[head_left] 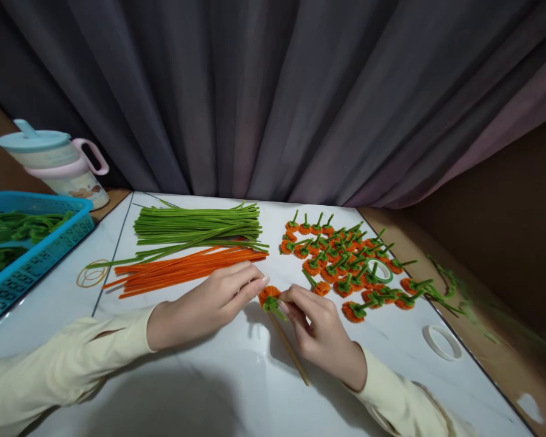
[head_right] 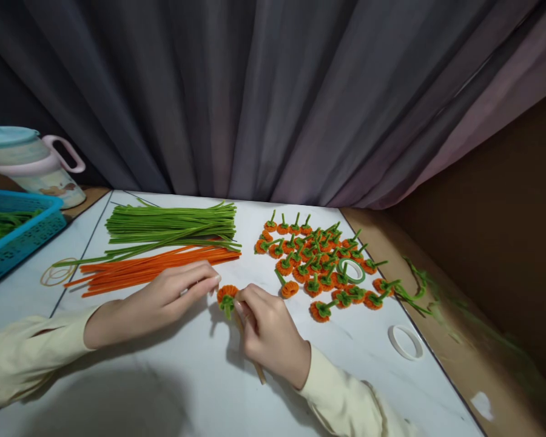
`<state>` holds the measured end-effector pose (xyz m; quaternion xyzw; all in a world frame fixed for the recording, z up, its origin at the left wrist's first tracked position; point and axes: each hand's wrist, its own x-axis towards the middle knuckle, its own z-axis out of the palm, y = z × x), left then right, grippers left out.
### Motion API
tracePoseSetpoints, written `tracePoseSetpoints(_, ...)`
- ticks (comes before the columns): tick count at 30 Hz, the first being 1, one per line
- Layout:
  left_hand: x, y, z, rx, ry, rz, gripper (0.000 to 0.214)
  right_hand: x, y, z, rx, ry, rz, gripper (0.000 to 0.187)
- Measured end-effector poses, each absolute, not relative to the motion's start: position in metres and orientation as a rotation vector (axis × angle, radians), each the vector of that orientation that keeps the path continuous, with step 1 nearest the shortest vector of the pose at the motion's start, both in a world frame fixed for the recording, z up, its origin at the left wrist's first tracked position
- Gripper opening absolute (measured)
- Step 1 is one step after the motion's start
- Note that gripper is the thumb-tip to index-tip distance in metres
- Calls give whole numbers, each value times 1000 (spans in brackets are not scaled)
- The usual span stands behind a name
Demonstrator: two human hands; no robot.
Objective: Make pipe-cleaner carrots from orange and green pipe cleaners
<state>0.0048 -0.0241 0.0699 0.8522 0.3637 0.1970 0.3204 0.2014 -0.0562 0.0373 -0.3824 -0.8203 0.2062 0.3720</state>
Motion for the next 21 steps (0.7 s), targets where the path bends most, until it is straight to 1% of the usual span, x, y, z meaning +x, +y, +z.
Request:
tracePoseSetpoints(6,9,-34,56,2227,1015,282,23,199,-62,27,-937,-2131,451,18)
tracePoseSetpoints(11,9,-34,50,2158,982,355,17,199,-61,25,-949,-2140,466,21)
tracePoseSetpoints(16,11,-32,50,2118,984,437,14,199,-60,27,-938,-2118,494,20)
tracePoseSetpoints(19,12,-31,53,2080,928,416,12,198,-60,28,-936,-2100,524,18)
tracePoseSetpoints(21,12,-30,54,1983,906,383,16,197,-59,28,-937,-2101,534,17)
